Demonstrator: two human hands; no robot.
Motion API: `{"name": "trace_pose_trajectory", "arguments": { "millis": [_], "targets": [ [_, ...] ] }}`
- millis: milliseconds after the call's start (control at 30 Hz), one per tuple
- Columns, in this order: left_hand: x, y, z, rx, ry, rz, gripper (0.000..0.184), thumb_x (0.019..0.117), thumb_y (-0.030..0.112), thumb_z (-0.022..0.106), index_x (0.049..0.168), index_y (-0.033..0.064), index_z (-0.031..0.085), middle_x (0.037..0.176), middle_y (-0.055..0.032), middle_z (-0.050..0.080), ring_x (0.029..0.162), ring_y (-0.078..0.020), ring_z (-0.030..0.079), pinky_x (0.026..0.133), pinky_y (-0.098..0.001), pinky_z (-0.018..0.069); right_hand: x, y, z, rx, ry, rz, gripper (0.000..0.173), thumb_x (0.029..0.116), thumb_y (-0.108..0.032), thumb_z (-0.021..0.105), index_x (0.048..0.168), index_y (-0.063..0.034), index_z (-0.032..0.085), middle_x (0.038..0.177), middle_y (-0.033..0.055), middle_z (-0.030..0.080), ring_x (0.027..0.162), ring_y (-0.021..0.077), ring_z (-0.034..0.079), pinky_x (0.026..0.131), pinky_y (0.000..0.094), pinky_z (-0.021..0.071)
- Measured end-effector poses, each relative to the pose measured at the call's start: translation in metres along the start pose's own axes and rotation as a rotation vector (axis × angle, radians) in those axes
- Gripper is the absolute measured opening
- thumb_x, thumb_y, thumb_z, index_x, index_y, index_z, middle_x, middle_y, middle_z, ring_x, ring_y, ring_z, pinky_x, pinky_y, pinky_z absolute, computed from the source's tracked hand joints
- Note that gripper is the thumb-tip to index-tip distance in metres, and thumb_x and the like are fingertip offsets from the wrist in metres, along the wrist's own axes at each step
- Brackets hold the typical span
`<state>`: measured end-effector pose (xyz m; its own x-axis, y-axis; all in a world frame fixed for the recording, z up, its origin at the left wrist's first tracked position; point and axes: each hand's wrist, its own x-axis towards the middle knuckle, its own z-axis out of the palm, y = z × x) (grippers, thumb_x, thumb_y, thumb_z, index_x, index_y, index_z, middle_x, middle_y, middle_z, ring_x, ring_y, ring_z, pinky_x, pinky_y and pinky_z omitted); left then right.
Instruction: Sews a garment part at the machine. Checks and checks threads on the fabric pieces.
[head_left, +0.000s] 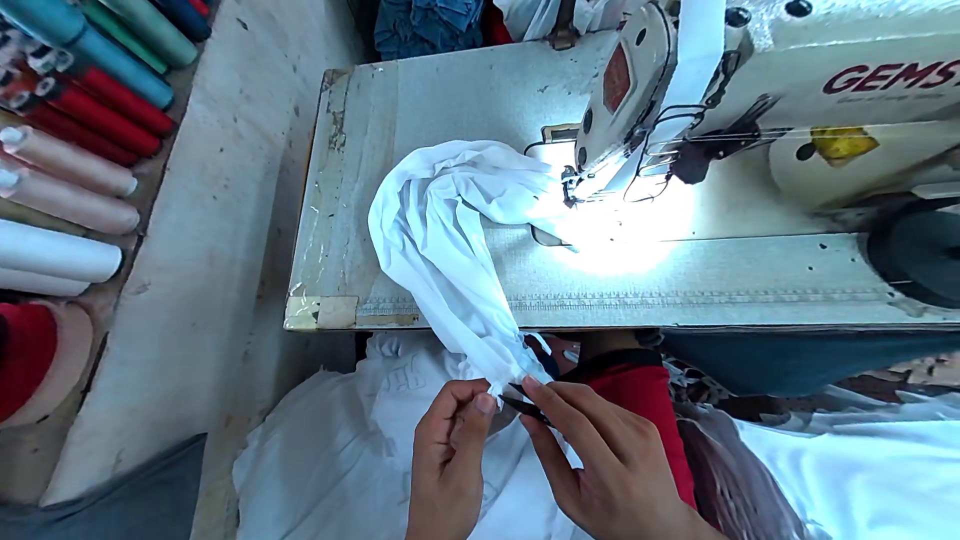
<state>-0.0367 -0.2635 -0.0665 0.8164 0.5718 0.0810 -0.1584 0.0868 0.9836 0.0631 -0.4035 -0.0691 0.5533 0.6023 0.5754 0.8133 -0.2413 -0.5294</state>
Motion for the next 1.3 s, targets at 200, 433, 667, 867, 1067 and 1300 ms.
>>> {"name": "trace_pose_trajectory", "arguments": {
  "millis": [200, 433, 667, 867, 1067, 1300],
  "targets": [
    [0.0003, 0.0011, 0.0003, -0.012, 0.022, -0.017, 0.02, 0.1062, 0.02, 0.055, 0.109, 0.0049, 0.067, 0.092, 0.0019, 0.066, 0.082, -0.0026, 0.062, 0.076, -0.0203, 0.0542, 0.0011, 0.0004, -0.0028, 0.036, 0.0, 0.011, 0.03, 0.1021, -0.022, 0.06, 0.128, -0.0087, 0.065, 0.098, 0.0074, 0.068, 0.08, 0.0109, 0.064, 0.063, 0.0207, 0.0504],
    [-0.0015, -0.0002, 0.0001, -0.015, 0.006, -0.017, 0.02, 0.1063, 0.019, 0.054, 0.109, 0.0044, 0.067, 0.093, 0.0012, 0.066, 0.083, -0.0036, 0.063, 0.078, -0.0216, 0.0549, 0.001, 0.0009, 0.0003, 0.016, -0.005, 0.007, 0.03, 0.1017, -0.021, 0.06, 0.128, -0.0084, 0.065, 0.098, 0.0079, 0.068, 0.079, 0.0115, 0.064, 0.062, 0.0214, 0.0501],
    [-0.0011, 0.002, 0.0017, -0.067, -0.013, -0.024, 0.019, 0.106, 0.019, 0.055, 0.113, 0.0056, 0.066, 0.095, 0.0015, 0.068, 0.087, -0.004, 0.065, 0.082, -0.0235, 0.0562, 0.0, 0.0024, 0.0001, 0.031, 0.005, -0.017, 0.031, 0.1012, -0.021, 0.061, 0.129, -0.0098, 0.064, 0.099, 0.0079, 0.068, 0.079, 0.0122, 0.063, 0.063, 0.0217, 0.0504],
    [0.0001, 0.003, 0.0037, -0.064, 0.001, -0.033, 0.018, 0.106, 0.018, 0.055, 0.109, 0.0055, 0.067, 0.094, 0.0014, 0.067, 0.086, -0.0037, 0.064, 0.081, -0.0229, 0.0559, -0.001, 0.0033, 0.0002, 0.029, 0.008, -0.031, 0.03, 0.1015, -0.021, 0.06, 0.128, -0.009, 0.064, 0.097, 0.0079, 0.067, 0.077, 0.0124, 0.063, 0.062, 0.0221, 0.05],
    [0.0011, 0.0027, 0.0037, -0.056, -0.002, -0.035, 0.018, 0.1058, 0.018, 0.055, 0.108, 0.0047, 0.066, 0.093, 0.0013, 0.066, 0.084, -0.0041, 0.064, 0.079, -0.0228, 0.0557, -0.0013, 0.0048, 0.0, 0.034, 0.014, -0.036, 0.029, 0.1016, -0.021, 0.061, 0.128, -0.0091, 0.064, 0.097, 0.0076, 0.067, 0.077, 0.0123, 0.063, 0.062, 0.0219, 0.0499],
    [0.0016, 0.0021, 0.0041, -0.069, -0.011, -0.04, 0.018, 0.1066, 0.018, 0.053, 0.107, 0.0048, 0.066, 0.092, 0.0011, 0.065, 0.084, -0.0041, 0.064, 0.08, -0.0231, 0.0558, -0.0012, 0.0057, -0.0002, 0.04, 0.008, -0.041, 0.03, 0.1014, -0.02, 0.061, 0.129, -0.0085, 0.064, 0.097, 0.0079, 0.067, 0.076, 0.0122, 0.062, 0.062, 0.0222, 0.0498]
  ]
}}
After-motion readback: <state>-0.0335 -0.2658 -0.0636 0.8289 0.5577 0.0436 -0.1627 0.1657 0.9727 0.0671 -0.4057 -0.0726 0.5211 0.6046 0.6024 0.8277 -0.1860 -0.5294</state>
